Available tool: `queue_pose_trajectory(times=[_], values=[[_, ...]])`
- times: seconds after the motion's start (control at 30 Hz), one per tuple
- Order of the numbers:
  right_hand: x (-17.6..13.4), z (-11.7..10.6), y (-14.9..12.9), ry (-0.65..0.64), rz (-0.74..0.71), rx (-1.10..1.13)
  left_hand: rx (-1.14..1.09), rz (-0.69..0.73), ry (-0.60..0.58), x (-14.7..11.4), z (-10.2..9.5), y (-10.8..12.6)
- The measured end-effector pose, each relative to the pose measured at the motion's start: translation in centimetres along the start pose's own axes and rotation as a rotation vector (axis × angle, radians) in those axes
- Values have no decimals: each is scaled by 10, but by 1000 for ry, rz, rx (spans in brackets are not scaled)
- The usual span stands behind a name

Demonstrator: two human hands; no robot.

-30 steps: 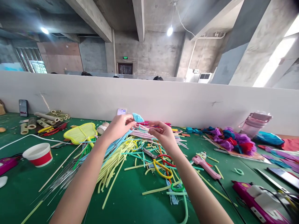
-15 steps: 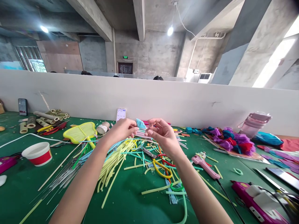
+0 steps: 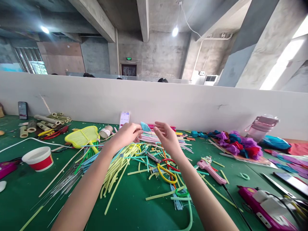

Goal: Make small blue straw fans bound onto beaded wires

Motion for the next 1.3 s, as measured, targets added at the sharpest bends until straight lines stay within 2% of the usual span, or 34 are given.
queue_pose_trajectory(times=[0.13, 0.23, 0.37, 0.47, 0.53, 0.57, 0.67, 0.7, 0.83, 0.93, 1.03, 1.13, 1.3], values=[[2, 6, 11, -129, 73, 90, -59, 70, -125, 4, 17, 3], [5, 1, 14, -160, 78, 128, -68, 127, -149, -1, 19, 13], [12, -24, 22, -65, 178, 131, -292, 149, -119, -18, 3, 32], [14, -41, 29, -93, 274, 97, -261, 164, -26, -26, -12, 37], [14, -46, 34, -153, 330, 36, -113, 143, 2, -21, -11, 29], [14, -47, 37, -181, 351, -2, -7, 119, -24, -15, -6, 21], [13, -44, 43, -274, 363, -169, 354, -36, -232, 9, 22, -19], [13, -42, 45, -304, 357, -221, 411, -91, -249, 17, 31, -34], [12, -37, 51, -390, 337, -325, 560, -217, -205, 35, 53, -84], [10, -35, 54, -434, 333, -380, 651, -250, -149, 35, 56, -105], [9, -32, 55, -482, 339, -438, 698, -246, -133, 35, 57, -109], [8, -31, 56, -539, 344, -512, 684, -174, -153, 37, 61, -100], [2, -28, 48, -621, 335, -606, 636, -73, -248, 37, 85, -83]])
Point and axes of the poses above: each hand's wrist, its own x-axis towards the middle knuckle, its own z-axis out of the palm, y = z × x, the point moved 3 cm from there along x, towards the middle knuckle, and after that the axes turned 2 degrees about -y, right-handed, at the moved point
